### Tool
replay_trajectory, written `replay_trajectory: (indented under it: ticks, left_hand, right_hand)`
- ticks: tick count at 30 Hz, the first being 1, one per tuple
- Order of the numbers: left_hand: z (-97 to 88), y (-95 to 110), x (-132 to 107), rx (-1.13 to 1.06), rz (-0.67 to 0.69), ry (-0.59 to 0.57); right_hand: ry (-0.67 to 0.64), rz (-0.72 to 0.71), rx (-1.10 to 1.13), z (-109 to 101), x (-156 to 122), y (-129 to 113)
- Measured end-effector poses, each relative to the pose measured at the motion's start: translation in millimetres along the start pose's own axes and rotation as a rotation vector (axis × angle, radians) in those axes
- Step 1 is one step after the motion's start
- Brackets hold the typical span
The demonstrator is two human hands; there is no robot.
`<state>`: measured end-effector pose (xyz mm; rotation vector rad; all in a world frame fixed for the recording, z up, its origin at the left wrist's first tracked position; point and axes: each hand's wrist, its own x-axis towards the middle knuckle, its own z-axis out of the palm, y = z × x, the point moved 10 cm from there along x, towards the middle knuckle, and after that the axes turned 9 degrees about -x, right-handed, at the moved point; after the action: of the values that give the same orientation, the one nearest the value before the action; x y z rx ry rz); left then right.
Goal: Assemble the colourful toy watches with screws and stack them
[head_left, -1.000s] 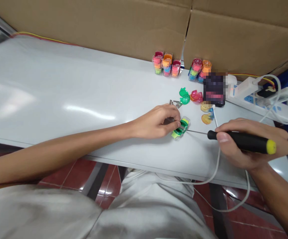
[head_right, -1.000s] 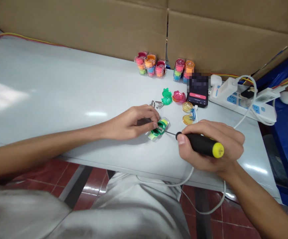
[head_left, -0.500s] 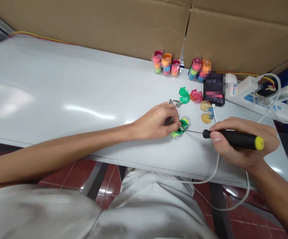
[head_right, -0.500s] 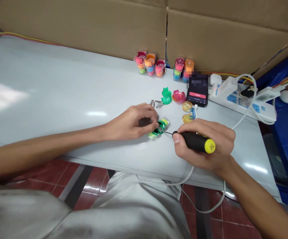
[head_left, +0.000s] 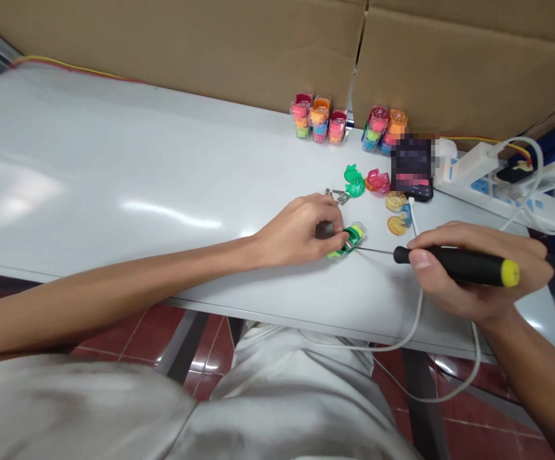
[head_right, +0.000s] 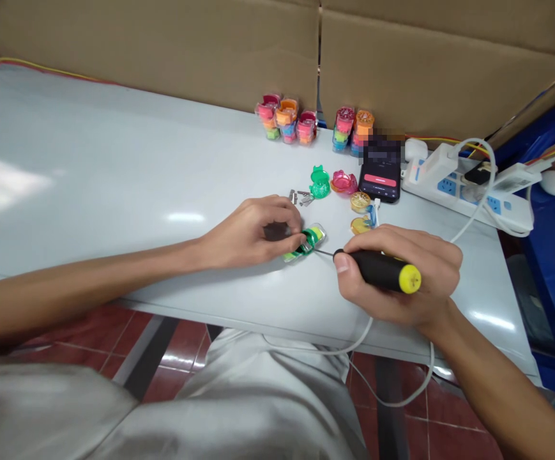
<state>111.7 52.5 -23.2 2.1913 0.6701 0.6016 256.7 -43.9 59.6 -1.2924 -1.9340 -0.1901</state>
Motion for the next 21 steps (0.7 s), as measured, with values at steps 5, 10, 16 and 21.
replay_trajectory:
  ticks: [5, 10, 16, 21]
  left_hand:
    - [-2.2, 0, 0, -0.025, -0.002, 0.031]
    - [-0.3, 0, 0, -0.061, 0.002, 0.024]
    - [5.3, 12, -5, 0.002, 0.095, -0.053]
    - [10.3, 24, -13, 0.158, 0.212, -0.059]
  right_hand:
    - [-0.009, -0.001, -0.001, 1, 0, 0]
    - [0.011, -0.018, 0.004, -1, 0, -2]
    - [0.007, 0.002, 0.0, -1, 1, -1]
    - [0.01, 0.003, -0.015, -3, 1, -2]
